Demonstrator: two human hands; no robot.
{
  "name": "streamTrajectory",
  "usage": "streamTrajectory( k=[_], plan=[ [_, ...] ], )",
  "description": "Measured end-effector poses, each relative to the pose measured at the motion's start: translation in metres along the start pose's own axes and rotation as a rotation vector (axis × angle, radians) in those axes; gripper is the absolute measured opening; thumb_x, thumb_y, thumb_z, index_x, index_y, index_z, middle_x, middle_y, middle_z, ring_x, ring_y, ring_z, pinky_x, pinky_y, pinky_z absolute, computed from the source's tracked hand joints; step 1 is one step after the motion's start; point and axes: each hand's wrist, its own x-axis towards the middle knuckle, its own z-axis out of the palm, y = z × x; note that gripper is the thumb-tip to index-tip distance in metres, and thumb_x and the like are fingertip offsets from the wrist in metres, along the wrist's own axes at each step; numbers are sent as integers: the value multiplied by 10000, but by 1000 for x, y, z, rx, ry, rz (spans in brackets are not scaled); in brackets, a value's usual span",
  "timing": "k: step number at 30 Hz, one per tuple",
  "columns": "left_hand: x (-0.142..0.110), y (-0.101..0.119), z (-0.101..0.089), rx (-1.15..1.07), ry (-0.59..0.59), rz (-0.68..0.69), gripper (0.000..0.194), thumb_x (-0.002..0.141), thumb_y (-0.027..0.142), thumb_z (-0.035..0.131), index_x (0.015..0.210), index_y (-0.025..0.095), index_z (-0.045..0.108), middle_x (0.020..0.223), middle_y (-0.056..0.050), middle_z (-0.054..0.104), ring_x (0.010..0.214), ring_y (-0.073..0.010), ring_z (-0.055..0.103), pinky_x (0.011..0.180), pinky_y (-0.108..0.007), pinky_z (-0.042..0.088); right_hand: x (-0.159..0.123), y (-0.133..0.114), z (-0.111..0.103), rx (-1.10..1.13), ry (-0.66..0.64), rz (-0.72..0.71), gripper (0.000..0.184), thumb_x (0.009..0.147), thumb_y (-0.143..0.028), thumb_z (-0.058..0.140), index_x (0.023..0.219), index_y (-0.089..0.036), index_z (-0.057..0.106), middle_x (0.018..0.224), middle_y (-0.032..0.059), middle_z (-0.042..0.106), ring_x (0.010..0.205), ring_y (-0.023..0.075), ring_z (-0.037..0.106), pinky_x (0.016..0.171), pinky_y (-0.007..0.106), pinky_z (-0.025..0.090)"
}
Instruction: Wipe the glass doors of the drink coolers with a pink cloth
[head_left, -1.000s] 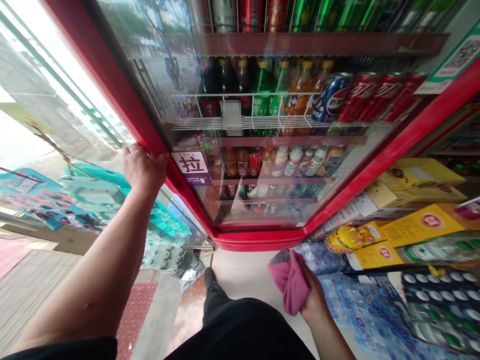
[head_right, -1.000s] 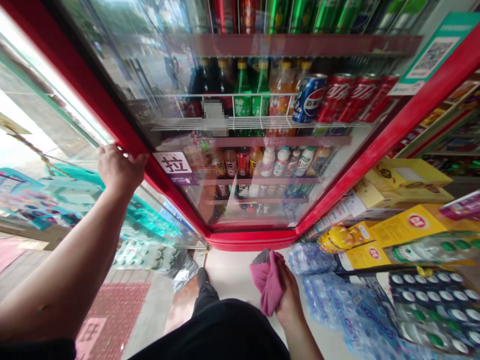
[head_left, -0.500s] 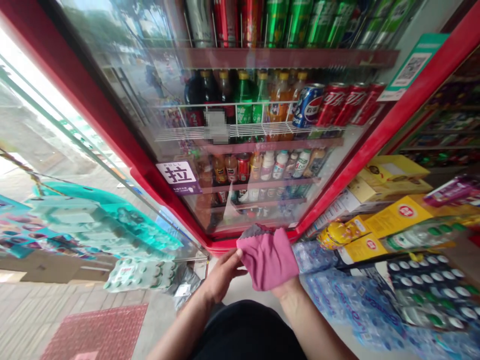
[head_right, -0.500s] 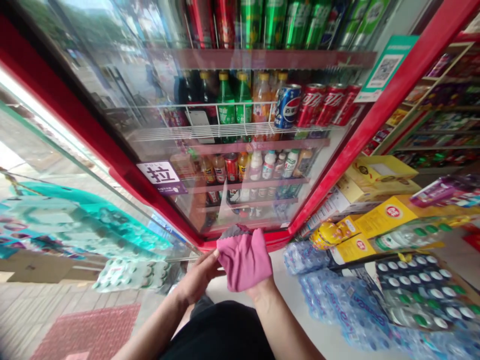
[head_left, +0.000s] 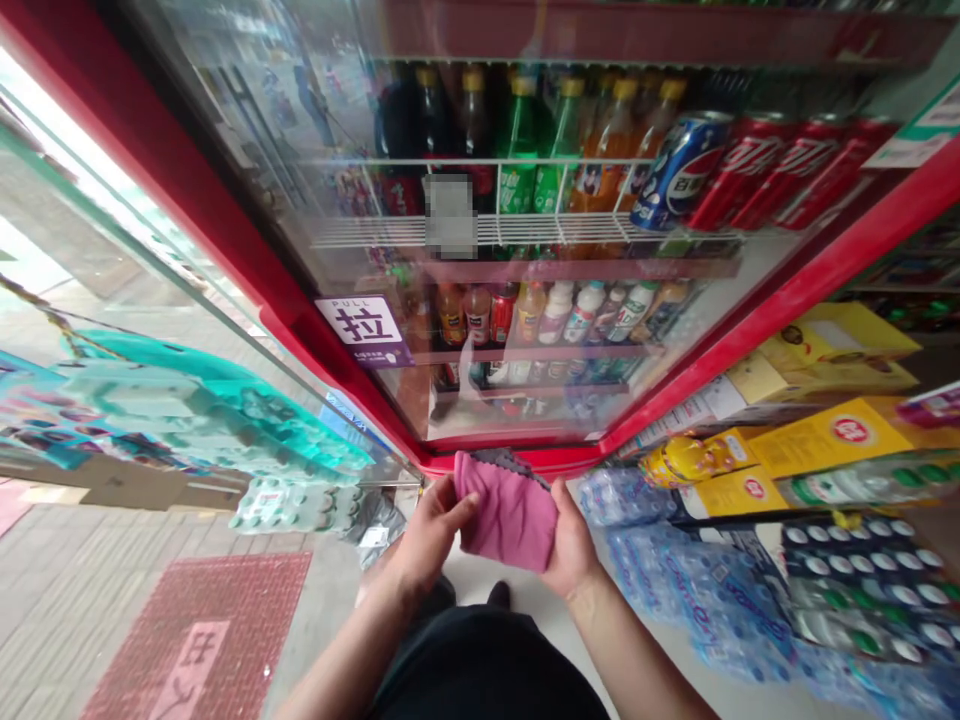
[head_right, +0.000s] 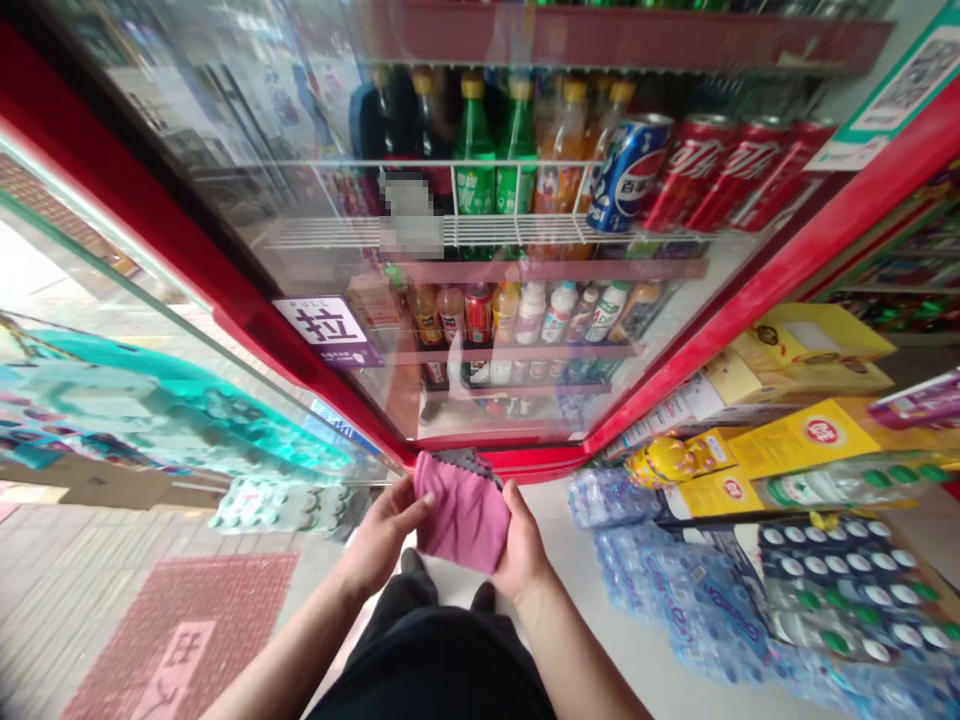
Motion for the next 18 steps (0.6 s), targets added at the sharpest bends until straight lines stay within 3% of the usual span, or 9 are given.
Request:
streamTrajectory(
  k=[3, 5, 8, 12, 14, 16, 18],
  plan=[
    [0, 8, -6, 74, 12, 78, 473, 1026, 526, 722, 1364, 197, 689, 1377, -103, 723, 1205, -247, 720, 1049, -496, 637, 6, 6, 12, -213, -5, -97, 673, 755, -655, 965, 1227, -190, 842, 1195, 152, 882, 1304, 389, 782, 1205, 589, 558],
    [2, 18, -15, 139, 18, 125, 476, 1012, 573, 722, 1302, 196, 716, 1317, -98, 752, 1169, -241, 733, 1049, -496, 632, 14, 13, 17, -396, 83, -214, 630, 703, -542, 1028, 1198, -190, 857, 1144, 125, 890, 1188, 380, 821, 1173, 556, 580],
    [6, 41, -32, 248, 92, 233, 528, 830, 706, 839, 1137, 279, 797, 1187, -90, 809, 1173, -313, 755, 1104, -520, 604, 37, 26, 22, -541, 230, -374, 533, 665, -553, 1029, 1053, -212, 897, 1034, 109, 894, 1040, 374, 844, 1050, 494, 644],
    [4, 87, -49, 360, 189, 405, 548, 727, 823, 817, 1059, 387, 833, 1095, -81, 831, 1178, -399, 764, 1031, -496, 627, 70, 21, 45, -620, 287, -564, 489, 644, -530, 1036, 1029, -254, 915, 1114, 128, 894, 1131, 400, 835, 1056, 453, 656],
    [0, 120, -54, 410, 209, 492, 573, 714, 853, 793, 1053, 393, 831, 1049, -83, 830, 1103, -400, 774, 940, -475, 649, 75, 2, 76, -695, 262, -650, 500, 647, -499, 1041, 1066, -256, 914, 1189, 136, 887, 1224, 406, 810, 1101, 439, 640],
    [-4, 164, -61, 461, 224, 595, 569, 760, 855, 749, 1073, 386, 822, 1018, -79, 824, 1017, -369, 774, 877, -441, 654, 71, -28, 123, -831, 156, -705, 458, 701, -484, 1016, 1079, -249, 904, 1176, 131, 888, 1212, 393, 809, 1063, 411, 649],
    [-8, 219, -68, 511, 244, 724, 536, 843, 821, 696, 1100, 365, 810, 983, -69, 811, 926, -324, 762, 820, -411, 649, 63, -63, 182, -987, -6, -843, 321, 909, -487, 855, 1113, -239, 867, 1114, 105, 882, 1096, 325, 821, 972, 358, 646]
  ],
)
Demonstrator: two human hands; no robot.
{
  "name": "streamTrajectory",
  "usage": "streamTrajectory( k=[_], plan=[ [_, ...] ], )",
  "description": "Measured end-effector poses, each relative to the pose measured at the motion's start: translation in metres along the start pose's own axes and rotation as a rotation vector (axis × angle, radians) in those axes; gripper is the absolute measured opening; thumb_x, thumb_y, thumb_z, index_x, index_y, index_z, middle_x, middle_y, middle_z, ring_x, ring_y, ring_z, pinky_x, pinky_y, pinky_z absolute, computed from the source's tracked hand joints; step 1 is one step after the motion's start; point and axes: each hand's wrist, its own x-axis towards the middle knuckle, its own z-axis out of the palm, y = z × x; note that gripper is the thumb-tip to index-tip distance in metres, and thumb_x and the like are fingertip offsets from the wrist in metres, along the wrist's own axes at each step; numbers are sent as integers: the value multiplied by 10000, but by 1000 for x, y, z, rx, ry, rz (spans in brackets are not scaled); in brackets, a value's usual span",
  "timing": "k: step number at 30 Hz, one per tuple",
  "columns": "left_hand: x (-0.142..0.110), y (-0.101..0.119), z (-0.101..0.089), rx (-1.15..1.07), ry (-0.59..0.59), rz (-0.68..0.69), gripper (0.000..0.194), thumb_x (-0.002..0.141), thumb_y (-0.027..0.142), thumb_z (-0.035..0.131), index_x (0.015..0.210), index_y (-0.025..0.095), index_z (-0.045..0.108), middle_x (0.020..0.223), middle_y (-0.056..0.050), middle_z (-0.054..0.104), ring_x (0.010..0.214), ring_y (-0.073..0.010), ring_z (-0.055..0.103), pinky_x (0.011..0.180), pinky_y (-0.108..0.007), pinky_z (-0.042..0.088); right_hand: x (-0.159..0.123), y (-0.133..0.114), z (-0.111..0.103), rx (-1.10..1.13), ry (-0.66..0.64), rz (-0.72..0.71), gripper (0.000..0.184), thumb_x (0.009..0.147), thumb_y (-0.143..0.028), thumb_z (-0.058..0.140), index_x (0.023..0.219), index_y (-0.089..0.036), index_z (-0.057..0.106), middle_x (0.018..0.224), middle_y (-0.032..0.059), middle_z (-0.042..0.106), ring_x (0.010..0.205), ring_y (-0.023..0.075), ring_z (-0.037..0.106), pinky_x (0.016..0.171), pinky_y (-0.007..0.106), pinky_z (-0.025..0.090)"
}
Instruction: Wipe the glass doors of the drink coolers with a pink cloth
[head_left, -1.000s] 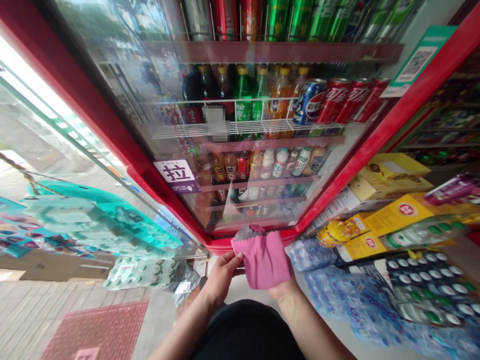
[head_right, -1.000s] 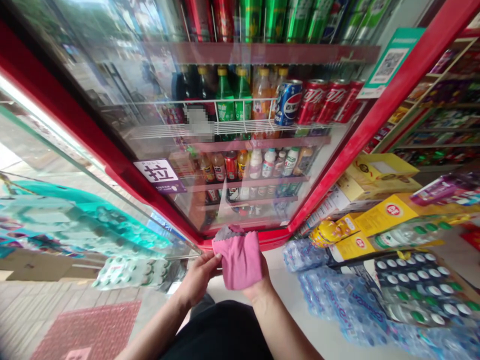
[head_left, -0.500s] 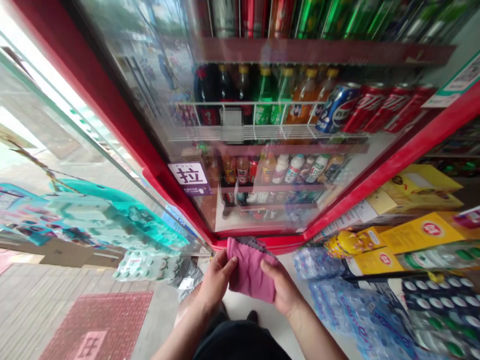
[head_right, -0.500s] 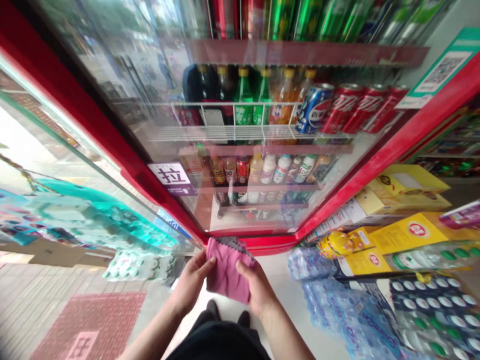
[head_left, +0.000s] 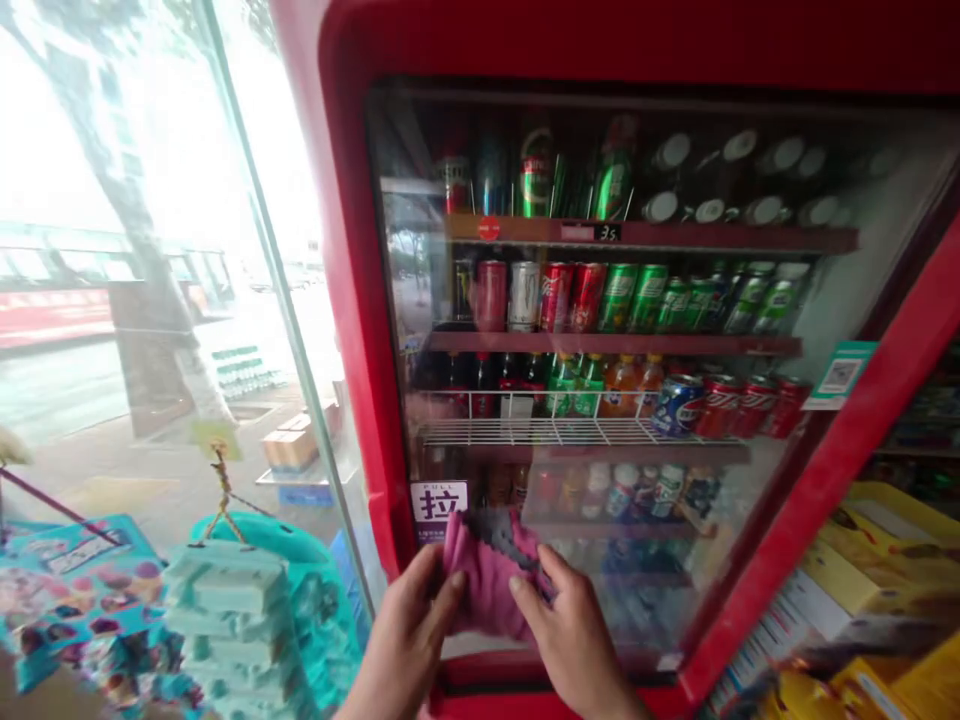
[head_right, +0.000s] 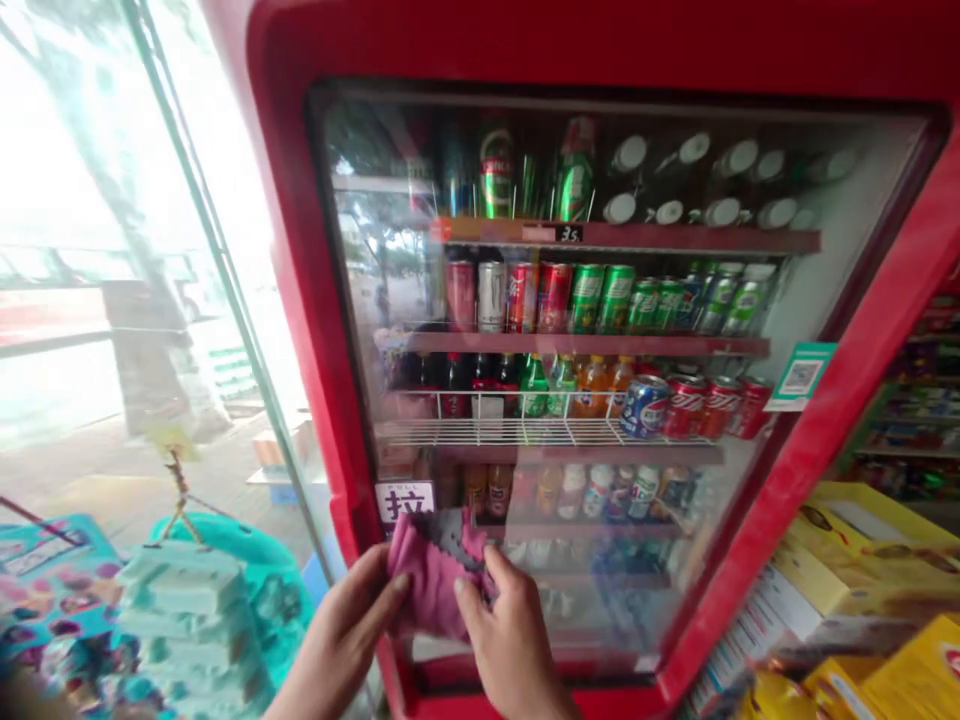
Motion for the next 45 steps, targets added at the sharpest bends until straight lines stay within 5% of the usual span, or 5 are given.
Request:
streamTrajectory(
  k=[9, 22, 33, 40, 45],
  plan=[
    [135, 105, -46, 341, 469, 674, 400, 1030, 527, 654, 1318, 255, 710, 1305, -139, 716, 1260, -295, 690, 1168, -522, 557, 183, -177, 56, -495, 283, -558, 106, 972, -279, 753, 909, -219, 692, 918, 77, 798, 897, 238, 741, 849, 309, 539],
    [209, 59, 9, 738, 797, 819, 741, 1028, 532, 697, 1676, 254, 471, 1799, -174, 410, 1655, -412, 420, 1334, -734, 375, 171, -153, 28, -416, 210, -951, 304, 1024, -204, 636, 1318, -186, 713, 1389, 178, 740, 1367, 300, 685, 1233, 475, 554],
    [259, 184, -21, 862, 853, 933, 1103, 1019, 715, 586, 1813, 128, 96, 1902, -263, 48, 1787, -469, 39, 1423, -721, 106, 149, -137, 2, -337, 287, -1049, 325, 1055, -211, 635, 1377, -228, 673, 1465, 165, 706, 1413, 309, 680, 1188, 547, 626],
    [227, 129, 19, 1077, 604, 1171, 864, 1042, 539, 627, 1797, 297, 284, 1899, -107, 233, 1771, -336, 242, 1442, -533, 250, 130, -126, -1, -292, 355, -1041, 282, 1102, -228, 612, 1381, -238, 651, 1433, 144, 719, 1379, 275, 700, 1156, 498, 646],
    [227, 116, -18, 1026, 752, 1052, 1029, 1011, 655, 648, 1801, 146, 228, 1884, -259, 162, 1773, -456, 157, 1406, -663, 260, 118, -112, -4, -326, 312, -1004, 281, 1110, -235, 602, 1387, -239, 645, 1468, 136, 702, 1399, 254, 687, 1160, 455, 639]
  ],
)
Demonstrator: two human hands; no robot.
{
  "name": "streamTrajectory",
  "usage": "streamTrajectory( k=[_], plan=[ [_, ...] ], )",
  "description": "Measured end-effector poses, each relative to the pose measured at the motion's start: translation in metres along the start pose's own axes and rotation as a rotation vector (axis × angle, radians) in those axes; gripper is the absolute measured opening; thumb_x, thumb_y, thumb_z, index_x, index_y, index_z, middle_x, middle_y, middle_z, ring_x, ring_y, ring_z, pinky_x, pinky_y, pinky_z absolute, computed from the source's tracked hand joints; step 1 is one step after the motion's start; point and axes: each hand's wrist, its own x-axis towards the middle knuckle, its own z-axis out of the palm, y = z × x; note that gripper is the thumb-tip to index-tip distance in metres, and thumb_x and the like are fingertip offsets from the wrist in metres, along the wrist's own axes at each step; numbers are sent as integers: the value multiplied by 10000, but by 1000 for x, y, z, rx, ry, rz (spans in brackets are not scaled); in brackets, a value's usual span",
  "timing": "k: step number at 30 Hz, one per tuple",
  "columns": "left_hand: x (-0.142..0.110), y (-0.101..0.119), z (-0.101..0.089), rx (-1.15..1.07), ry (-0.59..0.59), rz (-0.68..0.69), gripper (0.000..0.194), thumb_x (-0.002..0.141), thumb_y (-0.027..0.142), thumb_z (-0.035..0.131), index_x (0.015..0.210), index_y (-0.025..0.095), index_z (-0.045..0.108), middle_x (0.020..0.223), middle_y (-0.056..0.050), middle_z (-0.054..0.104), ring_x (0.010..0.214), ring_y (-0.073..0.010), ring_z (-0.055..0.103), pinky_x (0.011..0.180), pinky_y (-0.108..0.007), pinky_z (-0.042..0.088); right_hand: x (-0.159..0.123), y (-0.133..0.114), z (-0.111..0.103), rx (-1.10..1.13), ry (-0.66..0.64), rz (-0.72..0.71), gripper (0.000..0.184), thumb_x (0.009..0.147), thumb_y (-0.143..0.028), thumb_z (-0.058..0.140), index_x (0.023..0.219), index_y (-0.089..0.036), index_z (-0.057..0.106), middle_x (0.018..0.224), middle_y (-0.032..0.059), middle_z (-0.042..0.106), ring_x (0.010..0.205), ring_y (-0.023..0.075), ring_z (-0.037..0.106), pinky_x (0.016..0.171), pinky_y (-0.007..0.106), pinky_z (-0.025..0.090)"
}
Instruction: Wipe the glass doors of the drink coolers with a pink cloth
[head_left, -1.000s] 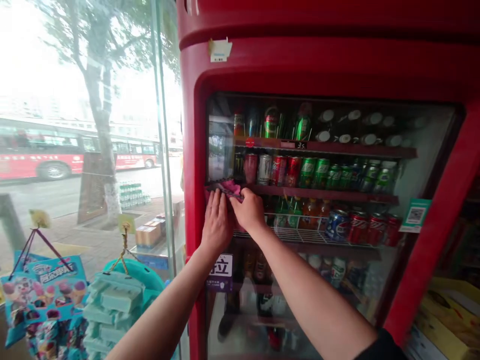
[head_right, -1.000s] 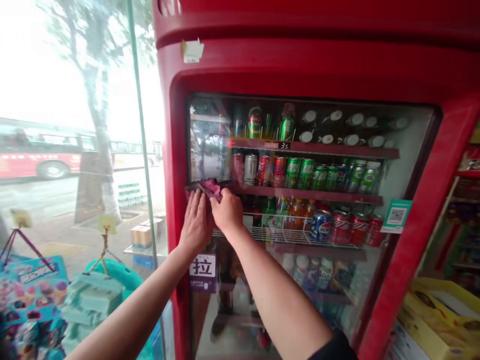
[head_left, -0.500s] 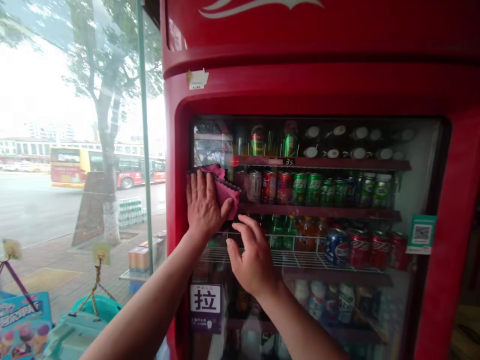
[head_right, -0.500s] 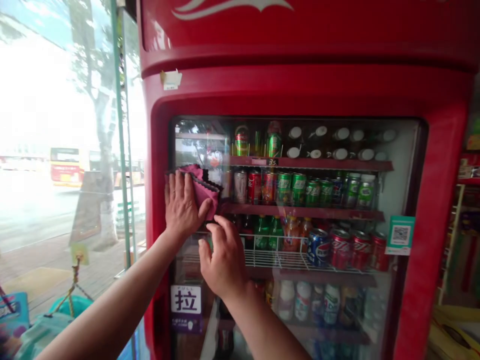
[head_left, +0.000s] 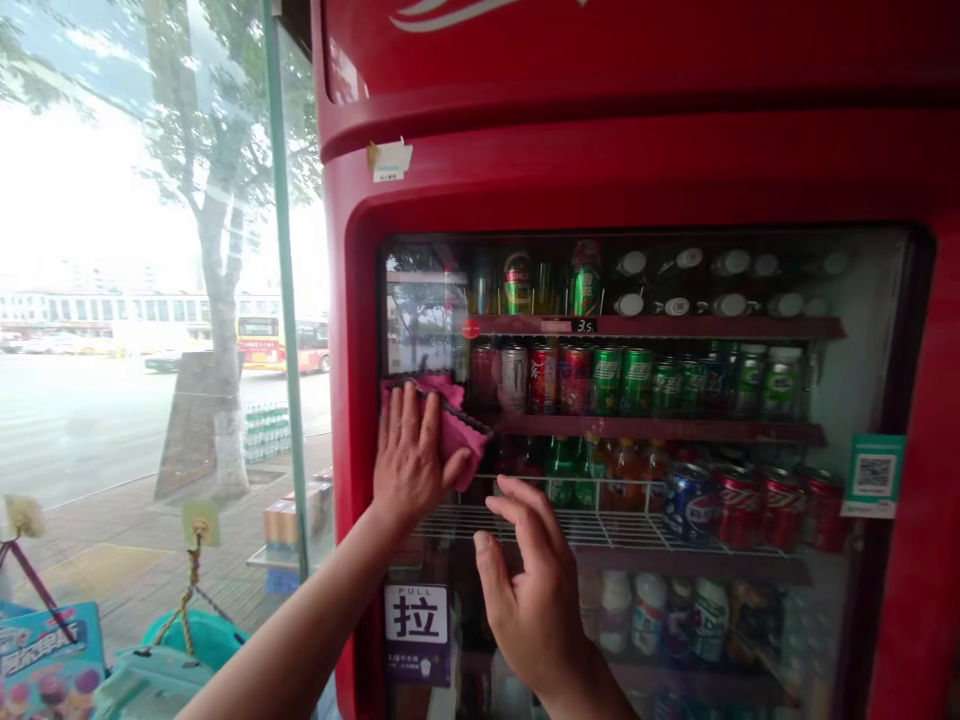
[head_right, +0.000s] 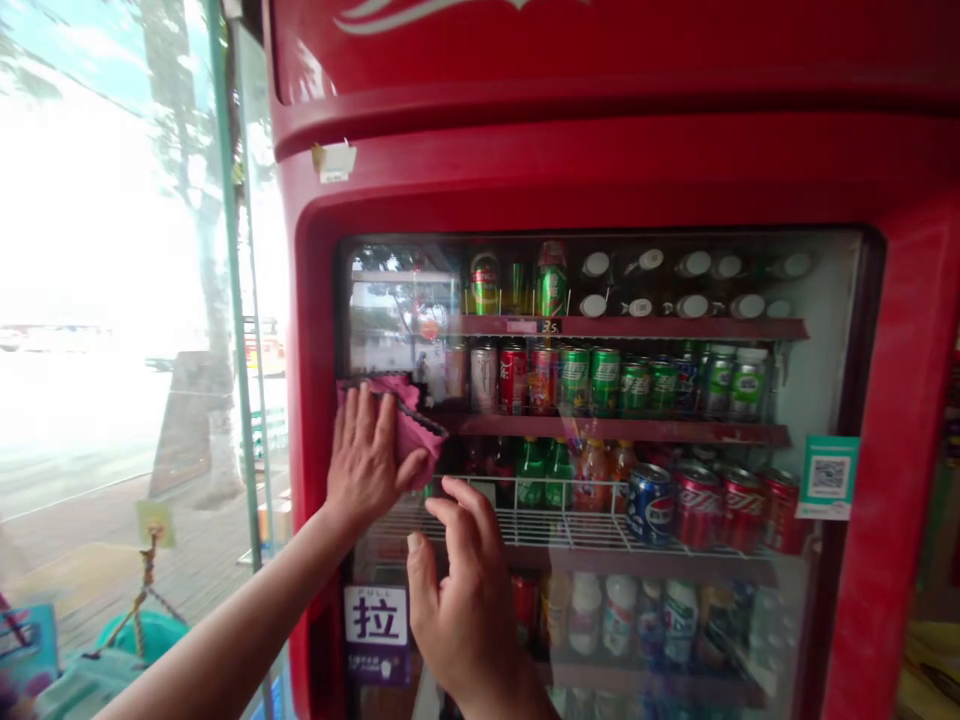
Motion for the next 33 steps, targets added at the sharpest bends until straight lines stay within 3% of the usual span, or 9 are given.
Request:
streamTrajectory(
  k=[3, 6, 8, 12, 15, 19, 22, 28, 33],
  plan=[
    [32, -12, 0, 10, 36, -111, 1042, 1010, 693, 629, 1799, 140, 230, 1886, -281, 134, 1771, -493, 126, 1393, -720, 234, -3, 2, -4, -26, 34, 17, 253, 1118, -258, 599, 1364, -236, 654, 1441, 129, 718, 1372, 246, 701, 1143, 439, 642],
    [63, 11, 7, 0, 70, -143, 1056, 1024, 698, 602, 1813, 151, 163, 1898, -272, 36, 1782, -482, 44, 1405, -737, 174, -3, 2, -6, -45, 72, 31, 239, 1121, -261, 601, 1350, -237, 666, 1433, 124, 725, 1361, 242, 708, 1130, 424, 640],
    [70, 39, 13, -24, 45, -55, 1050, 1007, 722, 619, 1817, 218, 181, 1912, -215, 7, 1790, -447, 47, 1424, -698, 175, -2, 1, -9, -47, 84, 36, 231, 1119, -262, 609, 1339, -237, 675, 1433, 122, 727, 1365, 240, 705, 1127, 413, 633],
    [52, 71, 16, -83, -42, 180, 959, 958, 789, 650, 1770, 374, 352, 1912, -83, 201, 1770, -343, 253, 1438, -545, 270, -4, 0, -21, -44, 92, 24, 212, 1116, -257, 613, 1314, -246, 685, 1418, 110, 735, 1354, 233, 707, 1115, 397, 619],
    [41, 51, 10, -78, -23, 90, 965, 965, 752, 672, 1773, 329, 357, 1904, -126, 212, 1766, -388, 249, 1434, -600, 258, -10, 4, -36, -58, 95, 38, 202, 1114, -263, 617, 1302, -254, 691, 1413, 99, 743, 1335, 228, 713, 1102, 390, 610],
    [66, 10, 4, -53, 84, -210, 1004, 1007, 696, 632, 1802, 208, 260, 1901, -248, 93, 1770, -509, 109, 1386, -792, 174, -21, 16, -56, -80, 134, 78, 157, 1116, -281, 616, 1244, -265, 706, 1350, 78, 773, 1278, 216, 738, 1060, 372, 617],
    [95, 19, 9, -61, 149, -293, 1024, 1040, 674, 579, 1814, 154, 155, 1896, -288, 10, 1773, -522, 18, 1368, -839, 123, -29, 26, -65, -102, 160, 112, 145, 1111, -290, 624, 1222, -269, 714, 1312, 68, 787, 1228, 206, 761, 1022, 350, 631],
    [93, 102, 26, -122, -14, 105, 977, 955, 751, 685, 1774, 333, 354, 1918, -116, 147, 1783, -388, 182, 1458, -596, 184, -34, 28, -67, -81, 155, 115, 130, 1102, -262, 620, 1184, -261, 720, 1280, 66, 807, 1187, 199, 790, 991, 320, 653],
    [81, 94, 21, -103, -24, 63, 990, 951, 766, 679, 1773, 314, 363, 1905, -130, 202, 1775, -391, 215, 1451, -600, 202, -29, 24, -72, -72, 139, 106, 145, 1106, -264, 610, 1204, -259, 717, 1309, 81, 805, 1219, 219, 786, 1014, 362, 661]
  ],
)
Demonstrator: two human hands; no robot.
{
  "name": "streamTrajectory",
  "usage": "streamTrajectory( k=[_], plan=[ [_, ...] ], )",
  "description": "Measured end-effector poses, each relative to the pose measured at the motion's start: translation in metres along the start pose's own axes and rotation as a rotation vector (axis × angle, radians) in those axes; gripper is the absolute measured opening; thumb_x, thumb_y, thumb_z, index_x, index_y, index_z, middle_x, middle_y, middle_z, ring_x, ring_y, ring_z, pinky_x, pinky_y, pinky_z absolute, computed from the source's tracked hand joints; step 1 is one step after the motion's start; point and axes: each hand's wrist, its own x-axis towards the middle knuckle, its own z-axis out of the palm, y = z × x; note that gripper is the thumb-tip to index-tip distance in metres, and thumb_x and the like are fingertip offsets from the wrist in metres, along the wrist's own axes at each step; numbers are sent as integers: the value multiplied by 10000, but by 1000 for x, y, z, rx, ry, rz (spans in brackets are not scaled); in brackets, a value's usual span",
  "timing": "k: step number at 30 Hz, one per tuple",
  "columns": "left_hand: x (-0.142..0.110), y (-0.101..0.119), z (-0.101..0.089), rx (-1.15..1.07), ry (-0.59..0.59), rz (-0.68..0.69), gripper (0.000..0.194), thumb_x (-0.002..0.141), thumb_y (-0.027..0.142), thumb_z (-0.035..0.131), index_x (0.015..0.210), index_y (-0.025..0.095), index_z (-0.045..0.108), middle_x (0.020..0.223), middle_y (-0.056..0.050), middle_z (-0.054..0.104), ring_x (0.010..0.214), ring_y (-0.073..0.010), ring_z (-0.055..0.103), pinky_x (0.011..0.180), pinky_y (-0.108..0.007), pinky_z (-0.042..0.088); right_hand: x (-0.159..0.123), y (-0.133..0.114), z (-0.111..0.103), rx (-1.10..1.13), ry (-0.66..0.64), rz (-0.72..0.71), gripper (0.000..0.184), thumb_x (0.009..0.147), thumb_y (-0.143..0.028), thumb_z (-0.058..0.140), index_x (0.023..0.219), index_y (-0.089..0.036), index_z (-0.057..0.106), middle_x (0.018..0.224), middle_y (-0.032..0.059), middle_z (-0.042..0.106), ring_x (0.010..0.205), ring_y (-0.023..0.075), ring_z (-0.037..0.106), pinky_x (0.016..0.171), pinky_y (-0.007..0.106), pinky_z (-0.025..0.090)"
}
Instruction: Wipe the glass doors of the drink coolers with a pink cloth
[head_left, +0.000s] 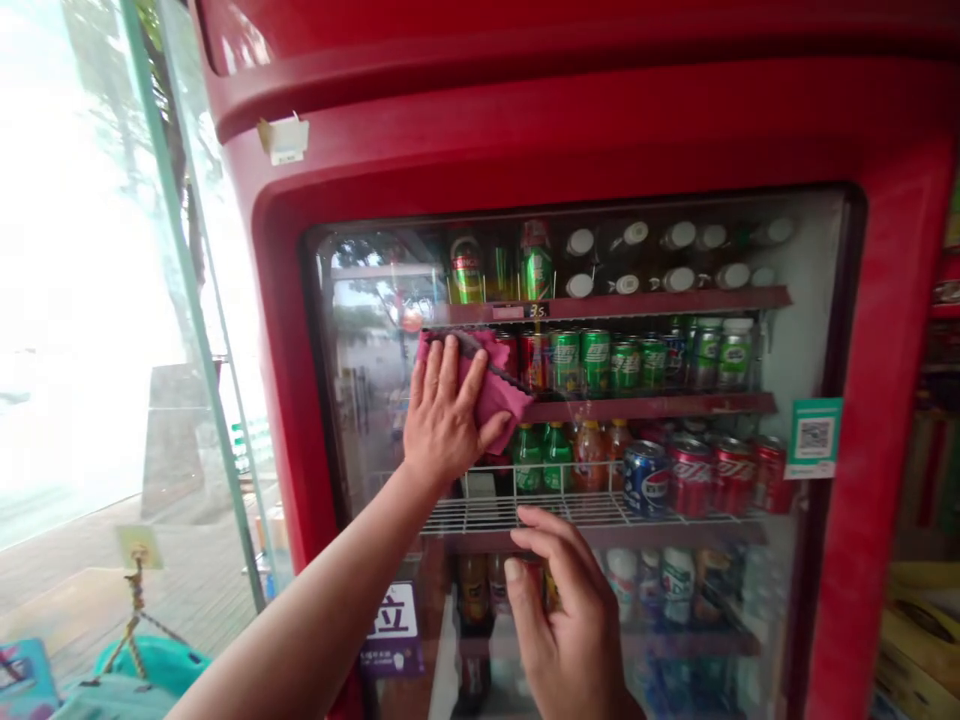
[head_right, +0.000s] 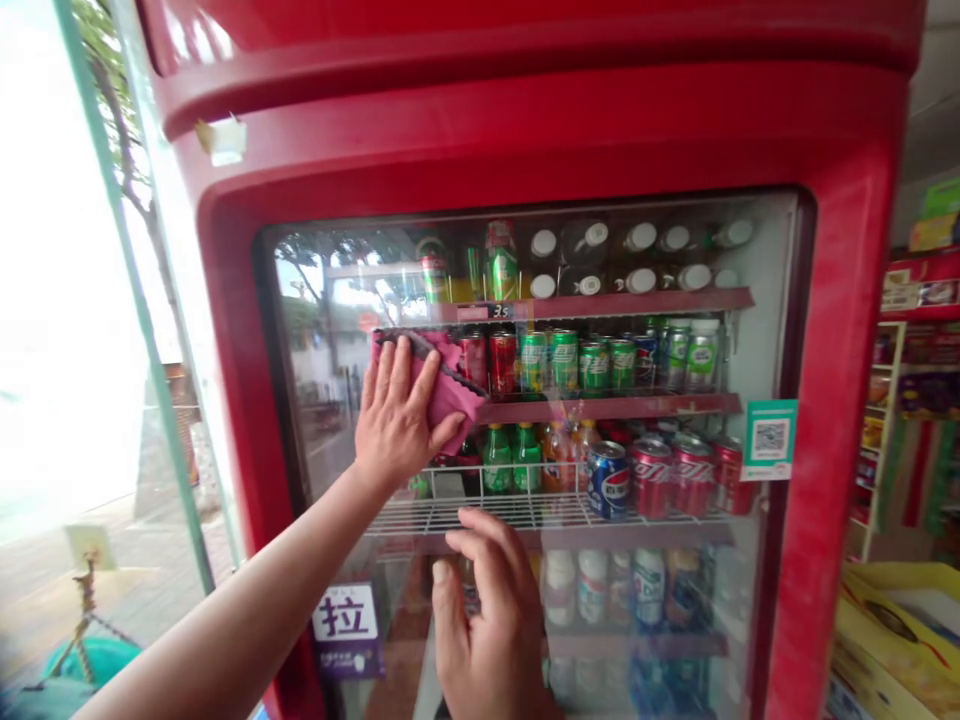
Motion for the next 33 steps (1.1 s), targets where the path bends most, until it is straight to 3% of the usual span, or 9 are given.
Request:
streamTrajectory(
  k=[4, 7, 10, 14, 16, 19, 26, 29, 33],
  plan=[
    [8, -38, -15, 36, 115, -284, 1019, 997, 718, 627, 1799, 199, 271, 1904, -238, 108, 1776, -493, 105, 1405, -763, 152, 5, 9, -11, -37, 4, -33, 241, 1106, -261, 613, 1332, -249, 696, 1406, 109, 788, 1306, 252, 764, 1062, 425, 668],
    [19, -42, -15, 41, 171, -388, 1022, 1027, 694, 583, 1811, 169, 191, 1899, -275, 53, 1775, -515, 38, 1375, -821, 127, 9, 19, -20, -83, 35, -32, 312, 1104, -249, 621, 1411, -235, 676, 1462, 132, 765, 1367, 272, 739, 1094, 465, 670],
    [23, -12, -3, 32, 130, -277, 1038, 1010, 696, 621, 1815, 201, 191, 1913, -226, 30, 1784, -482, 15, 1407, -771, 111, 25, 33, -27, -173, 54, -83, 431, 1105, -225, 618, 1536, -227, 616, 1574, 160, 698, 1496, 310, 656, 1186, 558, 624],
    [9, 42, 17, 4, -3, -4, 1018, 951, 730, 702, 1789, 298, 318, 1918, -127, 116, 1782, -425, 155, 1446, -655, 180, 73, 63, -35, -306, 99, -185, 557, 1105, -171, 594, 1651, -254, 525, 1722, 162, 573, 1652, 346, 494, 1304, 672, 504],
    [0, 55, 22, -4, -33, 53, 998, 945, 736, 709, 1778, 322, 349, 1911, -111, 164, 1774, -410, 205, 1446, -630, 213, 98, 78, -36, -347, 97, -207, 554, 1109, -161, 572, 1653, -257, 528, 1756, 156, 537, 1694, 346, 431, 1337, 685, 461],
    [-4, 52, 20, 5, -26, 7, 991, 945, 750, 701, 1768, 304, 377, 1904, -135, 194, 1769, -424, 211, 1439, -654, 222, 119, 96, -34, -382, 35, -238, 537, 1104, -132, 547, 1634, -220, 558, 1767, 151, 527, 1723, 330, 380, 1377, 660, 419],
    [17, 21, 1, 63, 145, -402, 985, 1044, 690, 544, 1807, 167, 204, 1919, -214, 58, 1761, -544, 62, 1417, -780, 138, 124, 124, -42, -421, -184, -290, 639, 1074, -166, 609, 1703, -191, 498, 1849, 140, 396, 1779, 361, 232, 1425, 717, 283],
    [25, 40, 9, 81, 159, -414, 1019, 1038, 701, 538, 1795, 104, 210, 1904, -265, 61, 1741, -596, 67, 1399, -814, 123, 129, 135, -53, -402, -186, -282, 650, 1071, -178, 616, 1709, -169, 488, 1859, 150, 371, 1786, 369, 200, 1429, 722, 263],
    [24, 89, 33, 90, 43, -198, 1041, 1000, 732, 604, 1803, 175, 245, 1912, -230, 74, 1775, -501, 73, 1426, -742, 143, 129, 148, -63, -385, -129, -249, 619, 1094, -155, 554, 1710, -165, 485, 1859, 148, 373, 1797, 330, 167, 1443, 684, 249]
  ],
)
